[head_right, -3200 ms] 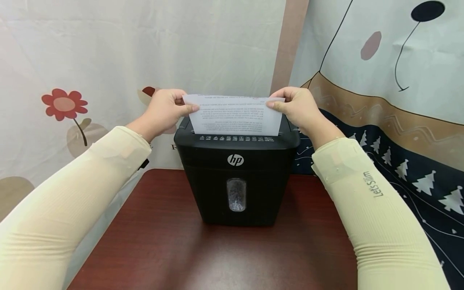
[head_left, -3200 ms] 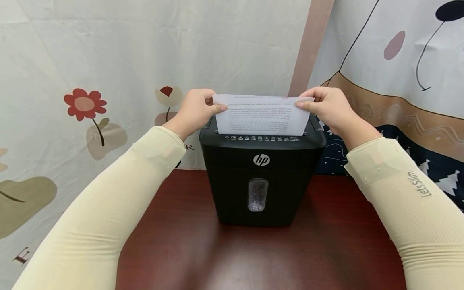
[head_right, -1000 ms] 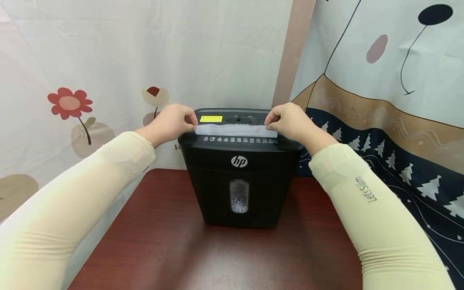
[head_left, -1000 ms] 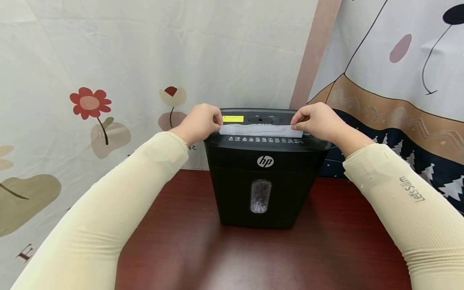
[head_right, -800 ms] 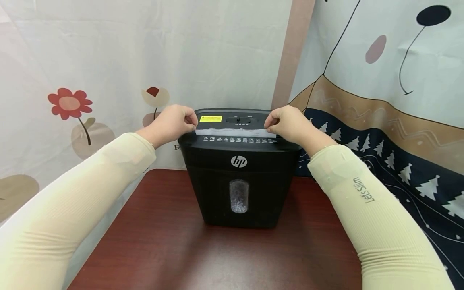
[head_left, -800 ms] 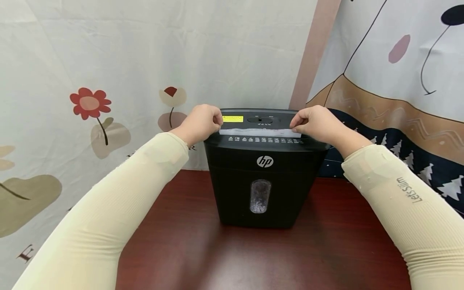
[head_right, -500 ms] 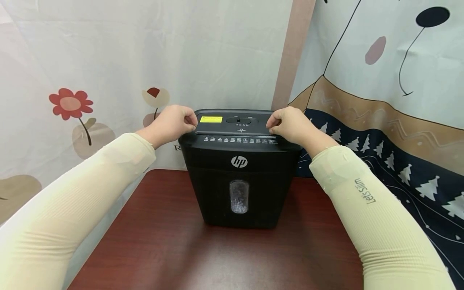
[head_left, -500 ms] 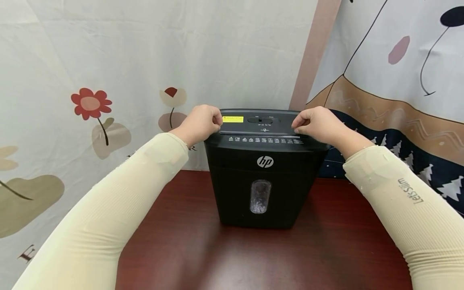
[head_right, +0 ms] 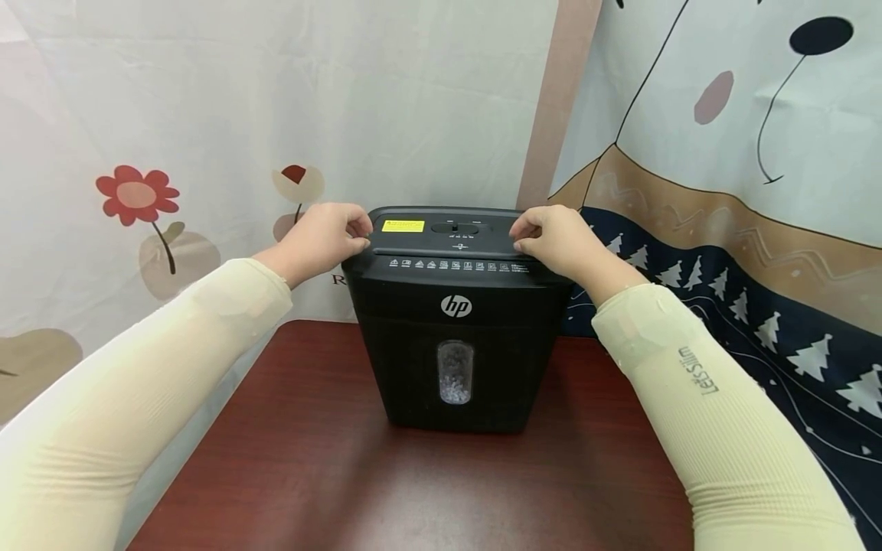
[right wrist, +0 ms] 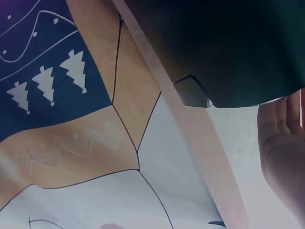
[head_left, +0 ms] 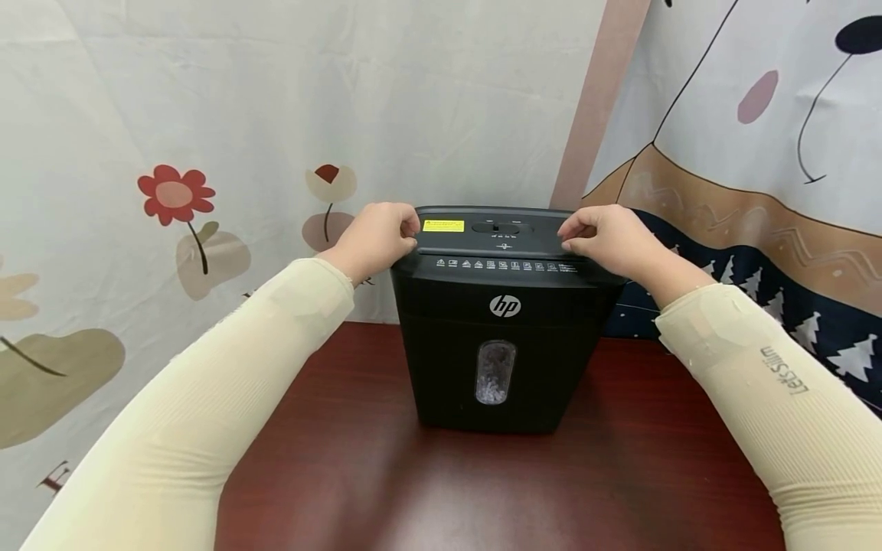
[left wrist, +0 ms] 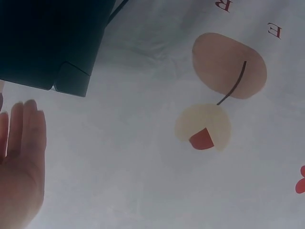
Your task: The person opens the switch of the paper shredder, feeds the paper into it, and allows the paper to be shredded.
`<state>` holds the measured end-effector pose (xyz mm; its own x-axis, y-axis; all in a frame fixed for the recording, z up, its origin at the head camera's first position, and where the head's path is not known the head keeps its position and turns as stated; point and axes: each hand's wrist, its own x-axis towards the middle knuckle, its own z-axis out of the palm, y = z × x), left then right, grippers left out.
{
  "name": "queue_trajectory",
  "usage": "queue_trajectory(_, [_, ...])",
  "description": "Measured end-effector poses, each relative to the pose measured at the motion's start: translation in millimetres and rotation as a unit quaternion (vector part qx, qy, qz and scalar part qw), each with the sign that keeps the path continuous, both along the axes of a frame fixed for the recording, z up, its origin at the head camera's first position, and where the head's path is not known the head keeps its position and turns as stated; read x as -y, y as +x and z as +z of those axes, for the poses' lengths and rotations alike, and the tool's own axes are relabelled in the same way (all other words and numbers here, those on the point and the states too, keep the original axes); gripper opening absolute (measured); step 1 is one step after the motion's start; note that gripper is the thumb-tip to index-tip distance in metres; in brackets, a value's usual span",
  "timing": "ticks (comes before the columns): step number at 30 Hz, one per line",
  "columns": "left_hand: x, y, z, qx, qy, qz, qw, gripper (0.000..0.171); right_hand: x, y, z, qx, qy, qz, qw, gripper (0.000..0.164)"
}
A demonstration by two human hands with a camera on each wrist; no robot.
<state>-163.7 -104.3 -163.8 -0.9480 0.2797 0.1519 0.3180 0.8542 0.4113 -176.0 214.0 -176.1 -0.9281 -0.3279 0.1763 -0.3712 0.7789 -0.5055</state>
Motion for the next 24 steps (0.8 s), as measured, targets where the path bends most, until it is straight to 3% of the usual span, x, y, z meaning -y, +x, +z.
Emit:
queue_trajectory(9, [3,1.5,-4.5,-0.003,-0.018,0.009,0.9998,0.035,-5,3.3,-4.1,-0.018,0.017,-0.015,1.000,0.030])
queue_trajectory(24, [8,13.7,-15.9,-0.067,-0.034,0.012,0.9971,0.048,-10,17.8,-17.4,-0.064,0.032,-0.025,0.997,0.050])
